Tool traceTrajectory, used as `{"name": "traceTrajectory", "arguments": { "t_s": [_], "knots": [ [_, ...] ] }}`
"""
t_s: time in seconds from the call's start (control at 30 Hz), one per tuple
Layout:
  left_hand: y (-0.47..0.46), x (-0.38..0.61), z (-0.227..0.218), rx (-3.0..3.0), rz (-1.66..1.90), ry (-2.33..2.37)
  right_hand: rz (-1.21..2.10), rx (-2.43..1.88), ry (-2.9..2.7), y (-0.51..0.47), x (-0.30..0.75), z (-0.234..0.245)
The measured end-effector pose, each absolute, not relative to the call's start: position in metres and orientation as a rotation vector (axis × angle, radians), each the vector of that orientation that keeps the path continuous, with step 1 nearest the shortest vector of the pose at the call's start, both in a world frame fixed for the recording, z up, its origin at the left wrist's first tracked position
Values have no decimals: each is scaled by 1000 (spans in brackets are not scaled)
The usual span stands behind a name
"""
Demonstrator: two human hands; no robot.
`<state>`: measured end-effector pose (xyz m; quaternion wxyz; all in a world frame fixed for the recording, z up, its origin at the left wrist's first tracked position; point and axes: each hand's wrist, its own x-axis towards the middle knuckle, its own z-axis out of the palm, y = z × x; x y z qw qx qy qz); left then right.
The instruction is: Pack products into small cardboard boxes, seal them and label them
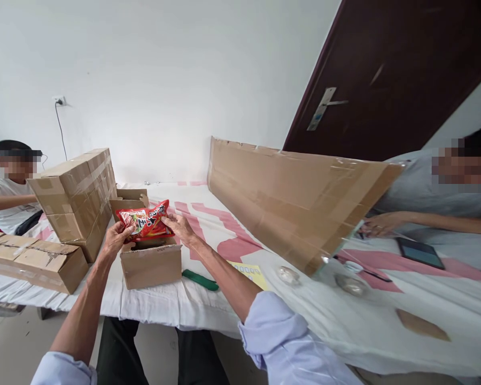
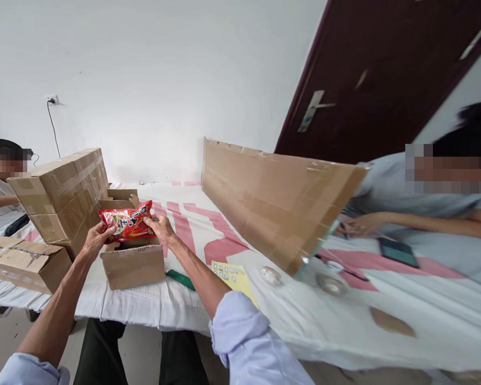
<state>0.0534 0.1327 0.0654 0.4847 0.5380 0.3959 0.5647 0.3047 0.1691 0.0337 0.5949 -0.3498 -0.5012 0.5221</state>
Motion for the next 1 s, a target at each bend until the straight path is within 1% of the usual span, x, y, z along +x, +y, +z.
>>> {"name": "traceTrajectory", "arguments": {
  "t_s": [0.4, 0.6, 0.8, 1.0],
  "knots": [
    [132, 54, 98, 1386, 1479, 850, 1089, -721, -1187, 159, 302, 83],
    [131, 54, 119, 1416, 1527, 791, 1078, -672, -1215, 157, 302, 109],
    [120, 53, 138, 1469, 1534, 755, 998, -644, -1252, 148, 302, 121],
    [107, 52, 168, 1610, 1509, 740, 919, -608, -1285, 142, 305, 136]
  ]
}}
